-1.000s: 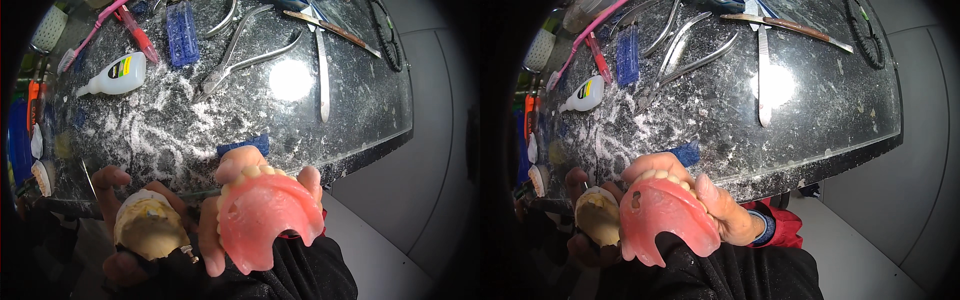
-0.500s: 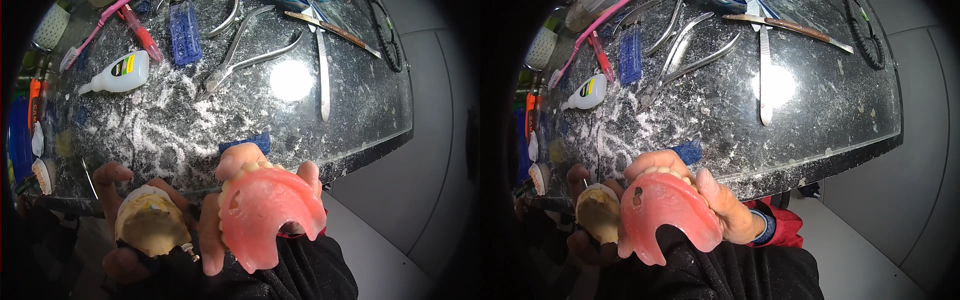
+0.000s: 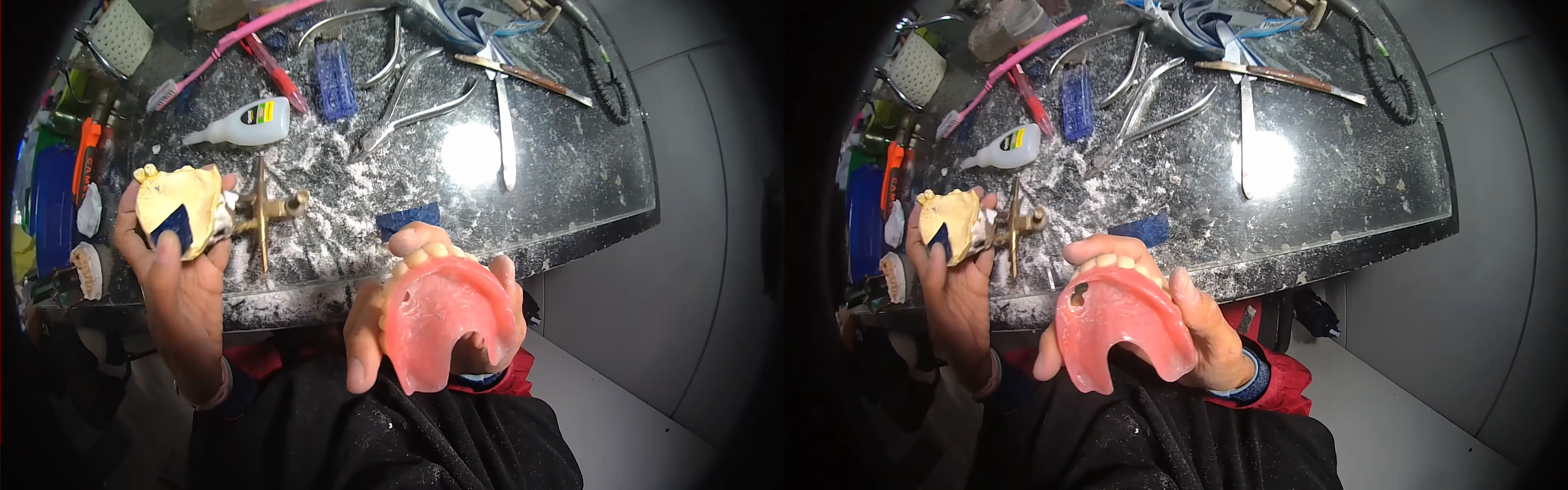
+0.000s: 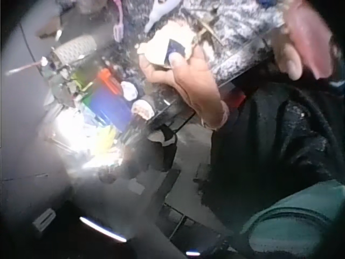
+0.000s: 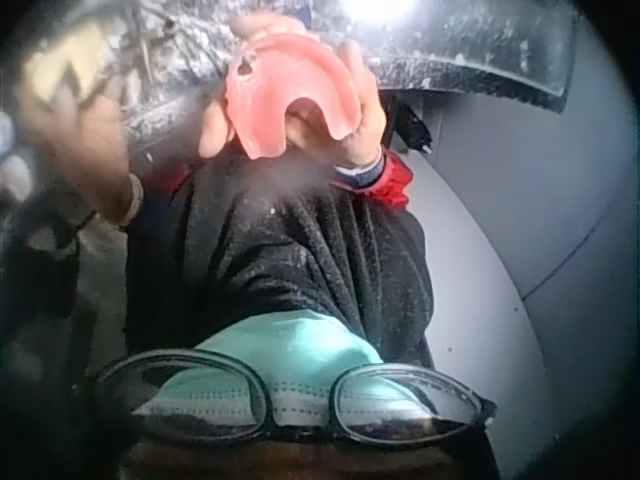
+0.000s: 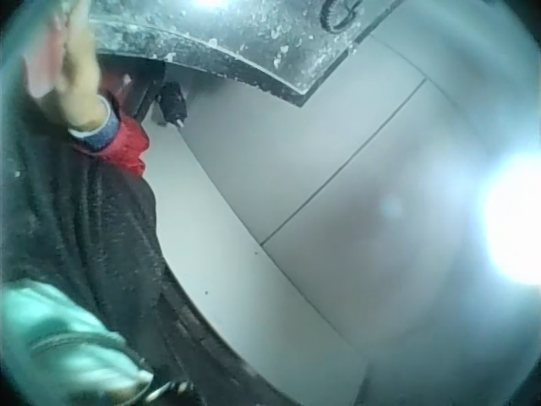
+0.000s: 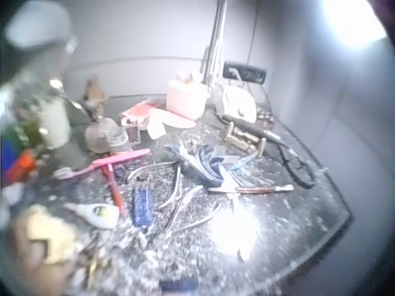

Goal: The person grinds a denture using a rotary tool and then fits the denture onto a plaster dental model by hand.

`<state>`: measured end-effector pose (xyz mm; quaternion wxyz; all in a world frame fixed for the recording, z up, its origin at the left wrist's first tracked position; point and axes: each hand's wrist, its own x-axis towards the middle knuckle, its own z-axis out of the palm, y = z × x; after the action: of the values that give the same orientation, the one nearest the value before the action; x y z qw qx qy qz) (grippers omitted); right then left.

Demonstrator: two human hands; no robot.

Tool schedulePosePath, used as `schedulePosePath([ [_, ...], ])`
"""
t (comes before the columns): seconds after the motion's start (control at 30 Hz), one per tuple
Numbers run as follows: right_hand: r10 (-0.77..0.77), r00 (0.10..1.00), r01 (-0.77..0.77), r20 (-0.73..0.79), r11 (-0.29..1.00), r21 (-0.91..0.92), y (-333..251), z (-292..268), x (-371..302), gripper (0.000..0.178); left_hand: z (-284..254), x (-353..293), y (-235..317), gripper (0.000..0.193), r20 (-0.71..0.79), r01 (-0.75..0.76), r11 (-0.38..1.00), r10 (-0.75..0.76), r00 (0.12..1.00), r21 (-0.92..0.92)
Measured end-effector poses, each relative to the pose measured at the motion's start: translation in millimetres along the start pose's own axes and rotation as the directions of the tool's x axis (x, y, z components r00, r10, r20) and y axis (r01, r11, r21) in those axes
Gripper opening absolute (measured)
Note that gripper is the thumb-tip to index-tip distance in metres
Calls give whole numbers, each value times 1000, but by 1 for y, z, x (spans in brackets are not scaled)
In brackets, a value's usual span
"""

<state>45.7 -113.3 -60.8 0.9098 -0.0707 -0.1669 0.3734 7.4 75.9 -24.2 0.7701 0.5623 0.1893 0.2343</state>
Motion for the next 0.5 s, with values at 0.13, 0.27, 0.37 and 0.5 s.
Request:
schedulePosePath([
  [0.13,-37,998,36,57,999,25,-2,9,3,70,-16,4,1,54,124,-122,930,83,989,347],
  [0.27,-10,999,11,43,1000,-22,-9,19,7,67,-12,9,5,47,190,-270,742,193,963,614],
  [0.37,10,1000,-11,-22,998,-60,-11,27,11,65,-11,12,12,43,174,-293,551,258,950,782],
  [0.5,89,995,-91,-52,995,-33,-16,38,17,67,12,8,32,71,200,-500,744,461,864,443],
])
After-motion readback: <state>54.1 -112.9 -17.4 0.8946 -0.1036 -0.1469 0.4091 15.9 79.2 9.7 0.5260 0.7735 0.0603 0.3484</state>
